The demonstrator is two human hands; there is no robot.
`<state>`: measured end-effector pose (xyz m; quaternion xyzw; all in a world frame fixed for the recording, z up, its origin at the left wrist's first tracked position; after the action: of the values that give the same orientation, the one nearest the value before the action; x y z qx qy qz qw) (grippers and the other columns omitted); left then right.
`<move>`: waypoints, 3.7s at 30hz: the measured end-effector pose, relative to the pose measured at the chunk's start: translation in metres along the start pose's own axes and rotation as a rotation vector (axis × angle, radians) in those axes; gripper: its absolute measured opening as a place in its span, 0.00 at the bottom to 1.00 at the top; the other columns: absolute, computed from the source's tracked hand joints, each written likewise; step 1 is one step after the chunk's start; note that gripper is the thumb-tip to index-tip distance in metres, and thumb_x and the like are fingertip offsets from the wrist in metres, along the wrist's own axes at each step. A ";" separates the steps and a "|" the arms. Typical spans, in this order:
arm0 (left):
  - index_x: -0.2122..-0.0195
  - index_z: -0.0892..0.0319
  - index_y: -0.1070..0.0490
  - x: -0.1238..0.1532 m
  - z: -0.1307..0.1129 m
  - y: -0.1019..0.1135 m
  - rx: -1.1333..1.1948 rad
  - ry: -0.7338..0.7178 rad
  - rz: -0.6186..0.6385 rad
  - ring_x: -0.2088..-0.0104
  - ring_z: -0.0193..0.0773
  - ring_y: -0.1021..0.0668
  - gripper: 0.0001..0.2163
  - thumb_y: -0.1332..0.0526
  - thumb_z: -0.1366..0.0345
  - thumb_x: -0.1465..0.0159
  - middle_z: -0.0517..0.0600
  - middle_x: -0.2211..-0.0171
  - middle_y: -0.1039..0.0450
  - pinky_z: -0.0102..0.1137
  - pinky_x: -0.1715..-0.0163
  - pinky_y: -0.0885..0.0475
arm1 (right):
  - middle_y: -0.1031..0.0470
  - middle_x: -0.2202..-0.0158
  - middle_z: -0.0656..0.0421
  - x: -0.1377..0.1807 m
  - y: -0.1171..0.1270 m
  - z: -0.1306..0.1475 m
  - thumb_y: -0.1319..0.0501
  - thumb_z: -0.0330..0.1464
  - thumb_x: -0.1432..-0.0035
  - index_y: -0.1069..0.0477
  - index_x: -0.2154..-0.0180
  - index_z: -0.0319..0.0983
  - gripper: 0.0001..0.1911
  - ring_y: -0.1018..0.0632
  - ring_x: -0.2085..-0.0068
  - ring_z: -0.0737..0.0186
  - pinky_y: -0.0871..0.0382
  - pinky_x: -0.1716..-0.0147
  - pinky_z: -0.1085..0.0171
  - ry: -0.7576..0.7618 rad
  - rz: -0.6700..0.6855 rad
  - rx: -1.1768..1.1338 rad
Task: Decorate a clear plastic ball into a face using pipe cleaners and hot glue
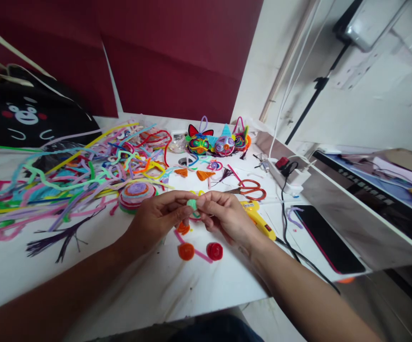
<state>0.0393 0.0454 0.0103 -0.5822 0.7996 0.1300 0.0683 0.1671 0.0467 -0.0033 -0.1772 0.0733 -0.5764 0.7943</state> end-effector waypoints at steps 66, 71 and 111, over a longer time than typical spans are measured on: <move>0.48 0.58 0.32 -0.007 0.022 0.001 -1.125 -0.407 -0.071 0.47 0.53 0.26 0.23 0.36 0.55 0.42 0.60 0.46 0.29 0.47 0.48 0.33 | 0.23 0.74 0.60 -0.017 0.058 0.032 0.34 0.32 0.55 0.30 0.70 0.40 0.08 0.22 0.74 0.62 0.27 0.76 0.65 0.269 -0.222 0.402; 0.48 0.59 0.32 -0.007 0.023 -0.002 -1.173 -0.443 -0.057 0.47 0.54 0.27 0.22 0.37 0.55 0.41 0.60 0.47 0.28 0.47 0.49 0.33 | 0.24 0.75 0.61 -0.017 0.057 0.031 0.33 0.34 0.54 0.30 0.70 0.39 0.08 0.23 0.74 0.63 0.26 0.75 0.65 0.264 -0.214 0.403; 0.41 0.62 0.41 -0.013 0.043 0.004 -1.083 -0.143 0.004 0.45 0.56 0.28 0.39 0.35 0.45 0.48 0.64 0.45 0.31 0.48 0.45 0.35 | 0.28 0.78 0.64 -0.012 0.043 0.014 0.37 0.29 0.52 0.29 0.72 0.38 0.02 0.30 0.77 0.70 0.38 0.78 0.71 0.161 0.117 0.735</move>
<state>0.0381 0.0707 -0.0275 -0.5224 0.6129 0.5624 -0.1874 0.2060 0.0724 -0.0076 0.1700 -0.0661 -0.5301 0.8281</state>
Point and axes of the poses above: each hand's wrist, its own x-axis away from the middle knuckle, its own y-axis out of the back of the hand, z = x × y, the point moved 7 cm from there along -x, towards the middle knuckle
